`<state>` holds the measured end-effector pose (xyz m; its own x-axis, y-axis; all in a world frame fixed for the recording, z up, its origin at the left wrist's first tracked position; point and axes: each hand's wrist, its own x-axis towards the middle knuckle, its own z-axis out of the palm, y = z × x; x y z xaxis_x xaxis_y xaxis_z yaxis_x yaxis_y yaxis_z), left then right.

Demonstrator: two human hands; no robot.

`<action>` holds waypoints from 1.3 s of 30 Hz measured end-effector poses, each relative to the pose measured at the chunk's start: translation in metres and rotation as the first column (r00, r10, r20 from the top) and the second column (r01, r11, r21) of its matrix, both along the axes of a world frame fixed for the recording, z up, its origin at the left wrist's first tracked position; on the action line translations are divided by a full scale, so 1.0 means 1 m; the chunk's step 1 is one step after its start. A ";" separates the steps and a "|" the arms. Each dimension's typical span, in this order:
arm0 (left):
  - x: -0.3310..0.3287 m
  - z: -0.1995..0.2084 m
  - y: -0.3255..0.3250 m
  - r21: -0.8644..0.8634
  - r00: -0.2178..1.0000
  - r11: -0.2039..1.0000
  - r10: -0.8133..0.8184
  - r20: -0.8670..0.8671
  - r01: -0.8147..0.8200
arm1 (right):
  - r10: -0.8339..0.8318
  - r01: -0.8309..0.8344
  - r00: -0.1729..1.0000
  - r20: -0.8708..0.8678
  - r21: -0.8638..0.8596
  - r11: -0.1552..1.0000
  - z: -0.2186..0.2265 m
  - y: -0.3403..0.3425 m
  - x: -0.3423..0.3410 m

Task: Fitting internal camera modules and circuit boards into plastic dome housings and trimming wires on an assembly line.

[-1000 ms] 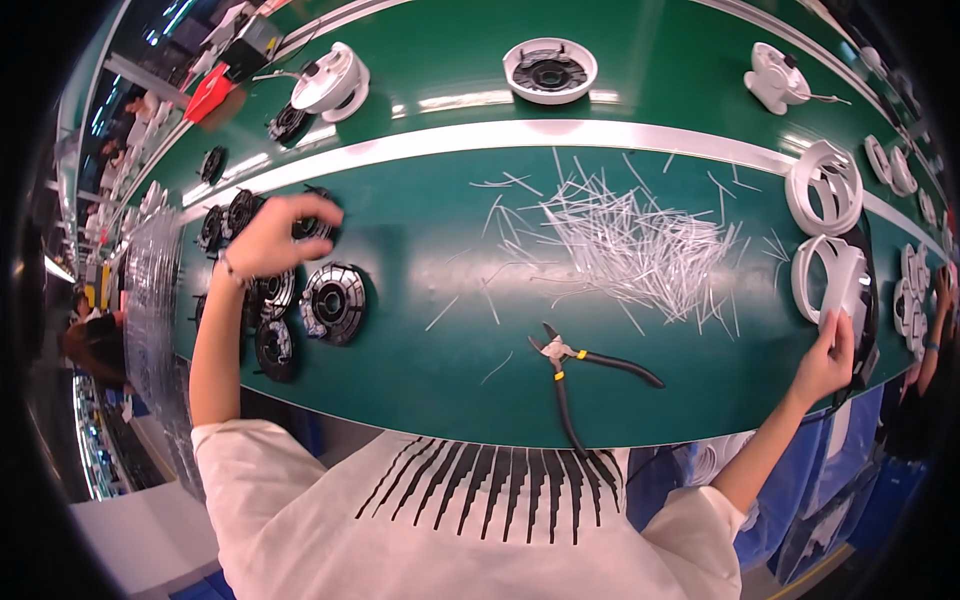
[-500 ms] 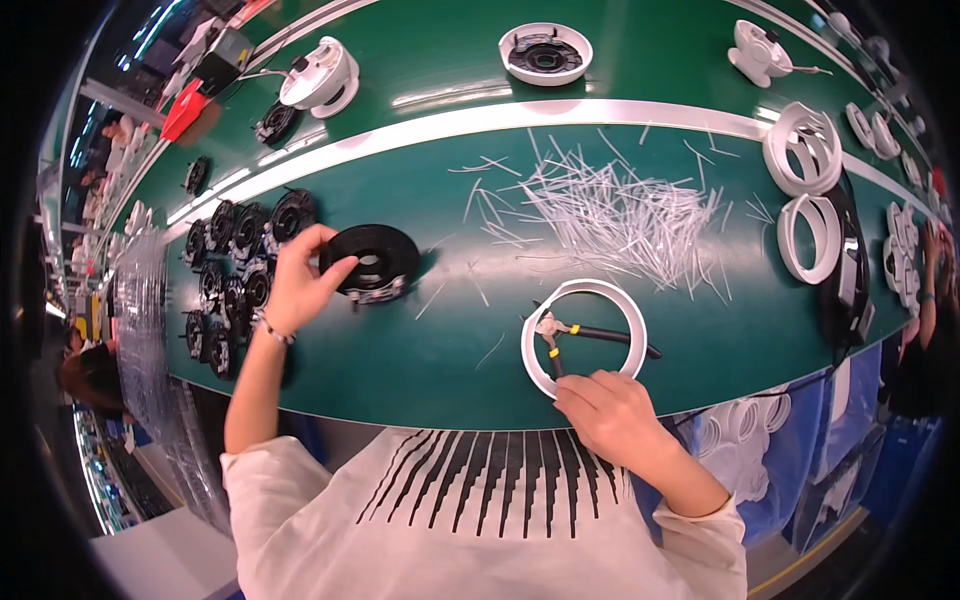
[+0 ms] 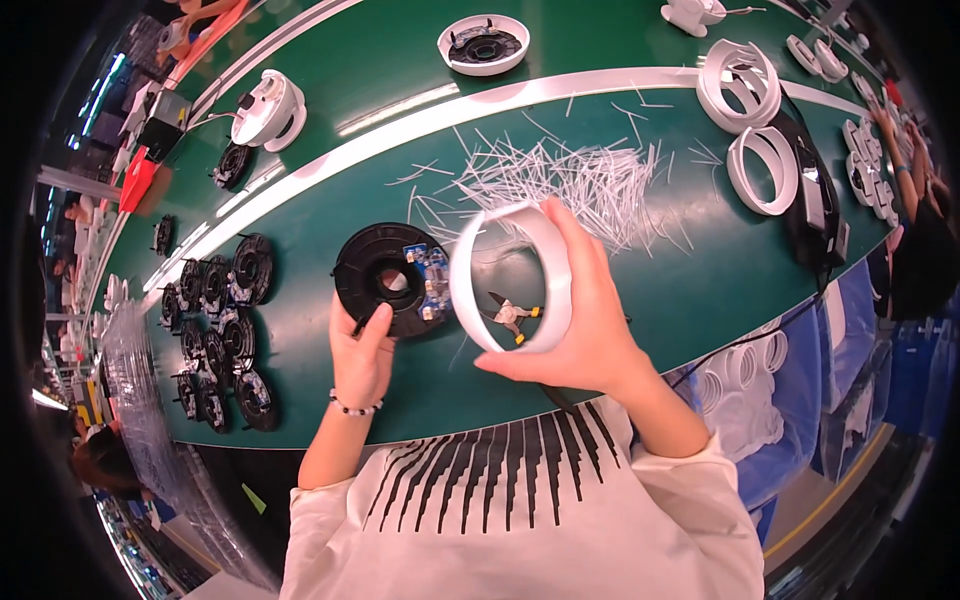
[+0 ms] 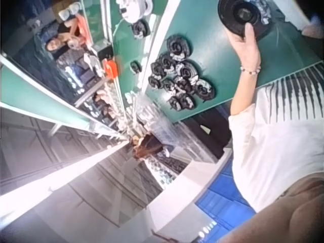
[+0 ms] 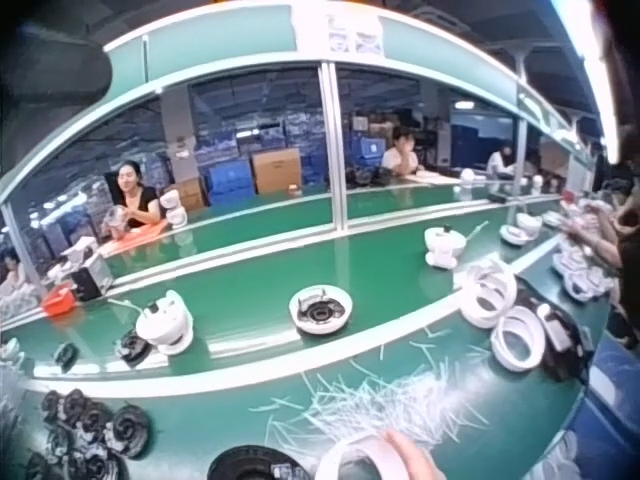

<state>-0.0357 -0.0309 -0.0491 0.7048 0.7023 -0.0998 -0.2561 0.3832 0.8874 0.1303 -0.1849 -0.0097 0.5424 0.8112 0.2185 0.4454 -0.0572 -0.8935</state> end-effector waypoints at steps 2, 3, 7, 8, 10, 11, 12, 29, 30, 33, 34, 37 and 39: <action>0.007 -0.006 -0.017 -0.019 1.000 1.000 -0.014 0.003 0.014 | 0.035 0.080 0.928 -0.370 0.289 0.954 -0.007 0.015 -0.017; 0.011 -0.003 -0.025 -0.068 0.999 0.997 -0.048 0.019 0.049 | 0.017 0.072 0.957 -0.289 0.294 0.953 -0.015 0.021 -0.027; 0.002 0.002 -0.025 -0.157 0.885 0.872 -0.451 0.114 0.464 | 0.013 -0.001 0.997 -0.079 0.146 0.989 -0.017 0.030 -0.036; 0.002 0.009 -0.016 -0.157 0.817 0.805 -0.540 0.203 0.572 | 0.026 -0.007 0.994 -0.110 0.177 0.984 -0.019 0.030 -0.034; 0.009 0.014 -0.005 -0.372 0.743 0.663 -0.452 0.493 0.650 | 0.059 -0.049 0.996 -0.061 0.165 0.985 -0.015 0.029 -0.034; 0.002 0.017 -0.001 -0.456 0.812 0.674 -0.444 0.379 0.582 | 0.087 -0.080 0.995 -0.055 0.123 0.989 -0.014 0.029 -0.038; 0.005 0.009 0.002 -0.520 0.715 0.521 -0.295 0.634 0.677 | 0.114 -0.108 0.993 -0.043 0.109 0.988 -0.012 0.031 -0.041; 0.012 -0.009 0.005 -0.580 0.844 0.627 -0.273 0.461 0.520 | 0.132 -0.136 0.953 0.273 -0.003 0.991 -0.004 0.041 -0.045; 0.012 -0.009 0.005 -0.580 0.844 0.627 -0.273 0.462 0.520 | 0.166 -0.160 0.941 0.294 -0.045 0.986 -0.001 0.041 -0.042; 0.010 -0.010 0.006 -0.605 0.854 0.606 -0.319 0.410 0.517 | 0.305 -0.307 0.895 0.325 -0.048 0.951 0.005 0.042 -0.032; 0.009 -0.012 0.006 -0.592 0.818 0.570 -0.321 0.478 0.570 | 0.305 -0.306 0.895 0.326 -0.048 0.951 0.007 0.043 -0.030; 0.006 -0.011 0.004 -0.541 0.797 0.594 -0.350 0.493 0.595 | 0.344 -0.342 0.881 0.326 -0.065 0.938 0.010 0.044 -0.030; 0.006 -0.004 -0.001 -0.367 0.829 0.776 -0.337 0.447 0.514 | 0.227 -0.230 0.909 0.349 -0.033 0.973 0.005 0.044 -0.035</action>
<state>-0.0297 -0.0322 -0.0535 0.9669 0.2539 -0.0239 -0.2134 0.8569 0.4693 0.0949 -0.1408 -0.0044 0.2305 0.9011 0.3674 0.7282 0.0907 -0.6793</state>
